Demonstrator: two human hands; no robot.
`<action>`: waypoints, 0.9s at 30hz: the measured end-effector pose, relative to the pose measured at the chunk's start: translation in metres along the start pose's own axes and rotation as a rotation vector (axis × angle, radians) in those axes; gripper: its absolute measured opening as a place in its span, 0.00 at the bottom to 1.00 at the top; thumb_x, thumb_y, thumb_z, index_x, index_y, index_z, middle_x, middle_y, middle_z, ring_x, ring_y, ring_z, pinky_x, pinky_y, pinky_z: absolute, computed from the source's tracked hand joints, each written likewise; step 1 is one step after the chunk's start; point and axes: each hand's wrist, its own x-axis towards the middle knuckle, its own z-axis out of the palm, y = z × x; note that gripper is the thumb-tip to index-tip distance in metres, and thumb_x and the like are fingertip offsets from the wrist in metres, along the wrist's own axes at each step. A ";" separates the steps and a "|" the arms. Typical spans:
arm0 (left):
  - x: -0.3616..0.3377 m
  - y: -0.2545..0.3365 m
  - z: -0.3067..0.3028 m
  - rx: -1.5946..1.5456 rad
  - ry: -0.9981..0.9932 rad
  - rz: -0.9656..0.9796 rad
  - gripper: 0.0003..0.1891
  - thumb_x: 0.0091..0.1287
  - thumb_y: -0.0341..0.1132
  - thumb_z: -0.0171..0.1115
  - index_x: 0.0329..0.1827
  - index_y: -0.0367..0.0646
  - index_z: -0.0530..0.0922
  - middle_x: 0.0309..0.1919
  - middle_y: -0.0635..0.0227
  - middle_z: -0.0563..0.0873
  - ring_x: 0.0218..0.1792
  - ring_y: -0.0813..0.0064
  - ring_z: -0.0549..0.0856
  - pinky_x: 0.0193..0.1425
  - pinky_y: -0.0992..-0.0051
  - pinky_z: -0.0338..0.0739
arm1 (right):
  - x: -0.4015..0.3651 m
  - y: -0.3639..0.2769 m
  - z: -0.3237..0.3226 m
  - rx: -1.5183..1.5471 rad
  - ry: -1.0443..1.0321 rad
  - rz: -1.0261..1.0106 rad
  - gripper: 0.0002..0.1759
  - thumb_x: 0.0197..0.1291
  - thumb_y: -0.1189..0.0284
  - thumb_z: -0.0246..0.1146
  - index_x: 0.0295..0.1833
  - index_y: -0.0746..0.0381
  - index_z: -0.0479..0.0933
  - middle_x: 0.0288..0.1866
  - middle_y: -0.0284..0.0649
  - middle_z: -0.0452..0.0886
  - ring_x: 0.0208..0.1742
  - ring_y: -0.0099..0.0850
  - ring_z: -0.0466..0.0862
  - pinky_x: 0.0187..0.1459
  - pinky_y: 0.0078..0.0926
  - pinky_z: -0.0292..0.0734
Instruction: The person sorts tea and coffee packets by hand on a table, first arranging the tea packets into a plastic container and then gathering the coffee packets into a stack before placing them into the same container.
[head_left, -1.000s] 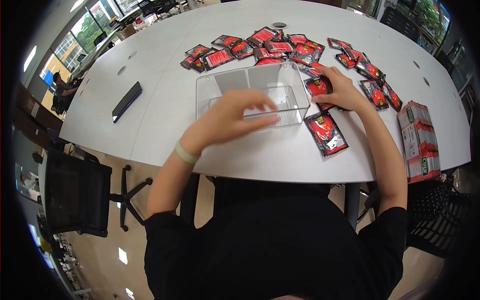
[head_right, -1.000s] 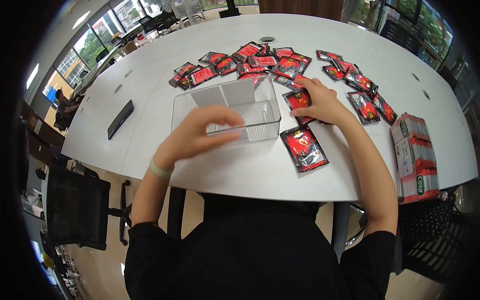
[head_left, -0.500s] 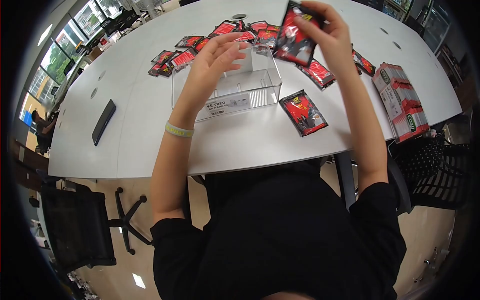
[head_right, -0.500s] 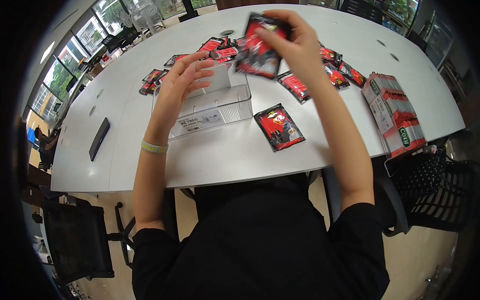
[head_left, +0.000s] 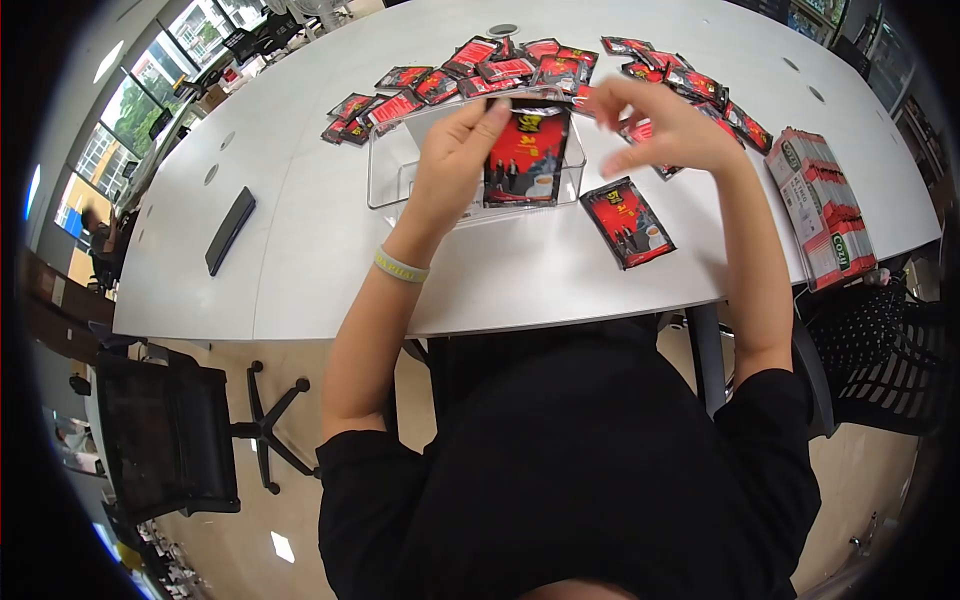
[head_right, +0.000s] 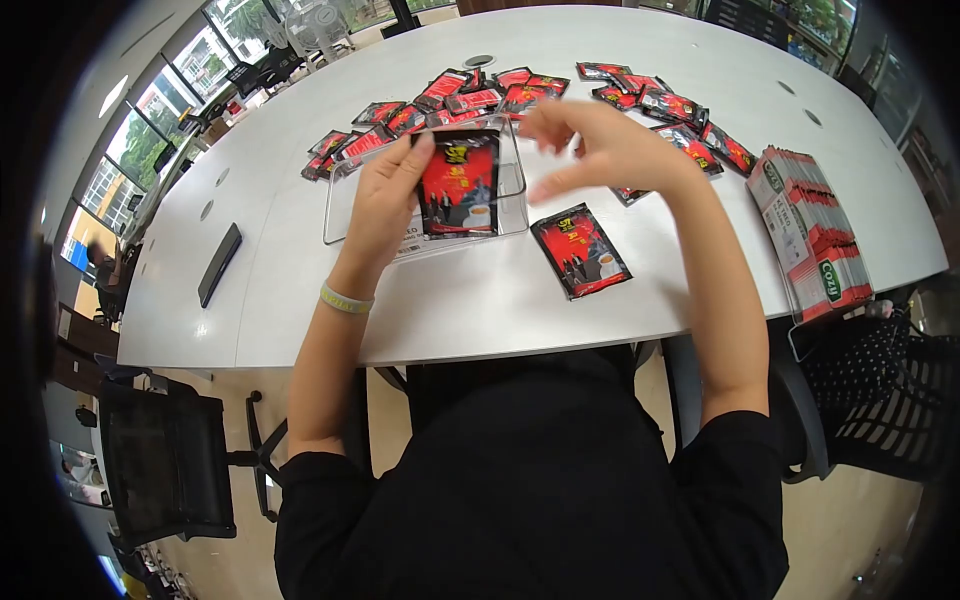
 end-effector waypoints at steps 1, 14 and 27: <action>0.003 -0.008 -0.009 -0.030 0.040 0.004 0.13 0.70 0.37 0.47 0.43 0.37 0.77 0.34 0.72 0.81 0.37 0.88 0.77 0.43 0.86 0.72 | -0.004 0.006 -0.006 -0.127 -0.252 0.124 0.32 0.34 0.58 0.75 0.44 0.63 0.71 0.39 0.37 0.76 0.39 0.30 0.75 0.36 0.26 0.70; 0.008 0.007 -0.005 -0.289 0.125 -0.059 0.18 0.71 0.40 0.42 0.55 0.37 0.71 0.48 0.64 0.78 0.48 0.78 0.77 0.54 0.78 0.72 | -0.005 -0.016 -0.009 0.050 -0.370 0.085 0.16 0.43 0.72 0.70 0.28 0.64 0.67 0.19 0.29 0.66 0.24 0.22 0.66 0.27 0.22 0.61; -0.007 0.013 0.012 -0.150 -0.009 -0.193 0.13 0.64 0.37 0.57 0.46 0.36 0.74 0.38 0.68 0.81 0.35 0.82 0.82 0.37 0.81 0.79 | 0.014 -0.020 0.046 -0.119 0.333 -0.092 0.27 0.40 0.56 0.73 0.41 0.62 0.73 0.23 0.33 0.76 0.22 0.21 0.73 0.23 0.17 0.66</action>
